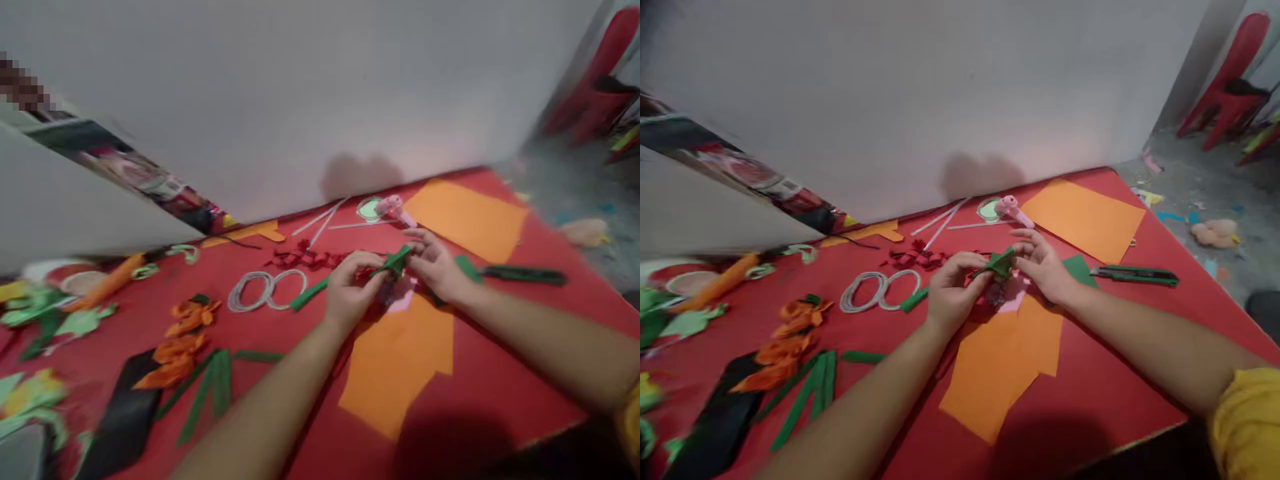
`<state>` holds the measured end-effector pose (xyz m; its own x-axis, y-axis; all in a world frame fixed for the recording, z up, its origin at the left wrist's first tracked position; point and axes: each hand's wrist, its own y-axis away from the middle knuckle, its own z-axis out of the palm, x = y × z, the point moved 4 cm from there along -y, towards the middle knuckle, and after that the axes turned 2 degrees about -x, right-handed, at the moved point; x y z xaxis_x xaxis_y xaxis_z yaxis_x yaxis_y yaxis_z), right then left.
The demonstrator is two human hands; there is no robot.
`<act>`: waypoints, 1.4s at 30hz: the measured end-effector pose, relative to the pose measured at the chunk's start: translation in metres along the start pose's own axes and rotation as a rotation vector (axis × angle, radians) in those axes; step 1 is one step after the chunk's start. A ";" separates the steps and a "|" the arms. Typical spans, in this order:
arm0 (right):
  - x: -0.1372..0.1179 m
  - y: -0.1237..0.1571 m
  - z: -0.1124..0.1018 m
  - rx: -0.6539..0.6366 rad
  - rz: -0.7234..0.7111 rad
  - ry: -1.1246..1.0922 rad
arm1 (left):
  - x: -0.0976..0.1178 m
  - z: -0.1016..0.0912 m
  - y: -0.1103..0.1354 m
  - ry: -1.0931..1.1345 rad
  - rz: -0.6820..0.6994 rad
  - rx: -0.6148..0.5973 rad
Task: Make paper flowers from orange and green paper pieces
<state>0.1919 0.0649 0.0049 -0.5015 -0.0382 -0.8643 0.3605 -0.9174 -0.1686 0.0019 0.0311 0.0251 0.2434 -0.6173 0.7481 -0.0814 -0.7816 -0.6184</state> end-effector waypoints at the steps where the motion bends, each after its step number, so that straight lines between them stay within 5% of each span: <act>1: 0.000 -0.001 -0.001 0.001 -0.002 0.002 | 0.001 -0.001 0.000 -0.022 -0.005 -0.002; 11: -0.001 -0.002 -0.005 -0.028 -0.019 0.009 | 0.006 0.006 0.003 0.091 -0.164 -0.169; 20: -0.008 0.006 0.006 -0.169 0.026 0.110 | 0.015 0.004 -0.002 -0.164 0.000 -0.136; 24: -0.011 0.009 0.007 -0.129 0.038 0.220 | 0.019 0.003 -0.004 -0.245 0.057 -0.124; 42: -0.012 0.007 0.001 -0.135 0.047 0.312 | 0.020 0.004 -0.005 -0.183 0.057 -0.115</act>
<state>0.1994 0.0587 0.0150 -0.2246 0.0630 -0.9724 0.4890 -0.8559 -0.1684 0.0109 0.0226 0.0422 0.4053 -0.6426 0.6502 -0.2077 -0.7574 -0.6190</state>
